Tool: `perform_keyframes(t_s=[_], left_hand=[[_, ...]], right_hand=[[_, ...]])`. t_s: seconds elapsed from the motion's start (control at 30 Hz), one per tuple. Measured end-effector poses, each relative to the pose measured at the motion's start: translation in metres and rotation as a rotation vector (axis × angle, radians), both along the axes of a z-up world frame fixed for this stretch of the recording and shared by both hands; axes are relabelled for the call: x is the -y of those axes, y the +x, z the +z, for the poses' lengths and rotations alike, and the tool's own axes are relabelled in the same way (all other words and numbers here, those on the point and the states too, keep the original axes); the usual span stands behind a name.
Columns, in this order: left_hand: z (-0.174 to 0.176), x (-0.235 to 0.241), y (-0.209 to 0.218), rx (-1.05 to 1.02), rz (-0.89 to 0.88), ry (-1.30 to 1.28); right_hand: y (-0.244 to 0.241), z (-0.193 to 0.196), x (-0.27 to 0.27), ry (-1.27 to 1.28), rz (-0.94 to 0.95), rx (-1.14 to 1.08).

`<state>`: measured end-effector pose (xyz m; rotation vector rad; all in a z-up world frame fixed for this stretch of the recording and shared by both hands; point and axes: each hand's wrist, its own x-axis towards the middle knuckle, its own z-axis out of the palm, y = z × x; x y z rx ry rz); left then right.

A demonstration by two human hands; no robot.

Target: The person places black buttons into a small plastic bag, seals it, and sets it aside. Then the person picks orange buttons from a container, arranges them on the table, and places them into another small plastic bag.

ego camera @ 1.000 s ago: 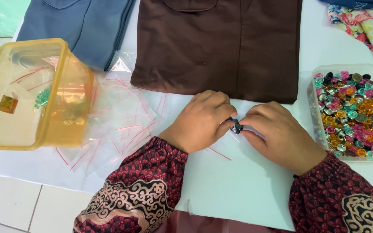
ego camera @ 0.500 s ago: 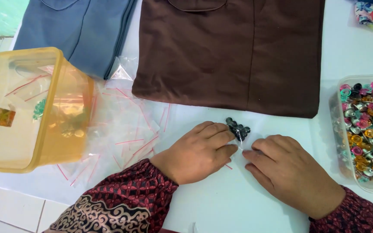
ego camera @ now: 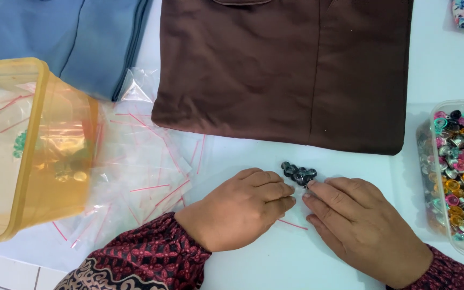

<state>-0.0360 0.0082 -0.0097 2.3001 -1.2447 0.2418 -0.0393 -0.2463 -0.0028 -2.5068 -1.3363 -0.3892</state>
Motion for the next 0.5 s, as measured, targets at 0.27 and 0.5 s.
perform_keyframes(t_s=[0.27,0.5], left_hand=[[0.0080,0.0034,-0.0006,0.066,0.009,-0.003],[0.0021,-0.0035,0.0040,0.110,0.107,0.106]], right_hand=[[-0.0075,-0.0051,-0.0024,-0.084,-0.146,0.082],[-0.0079,-0.0068,0.0043,-0.136,-0.220,0.131]])
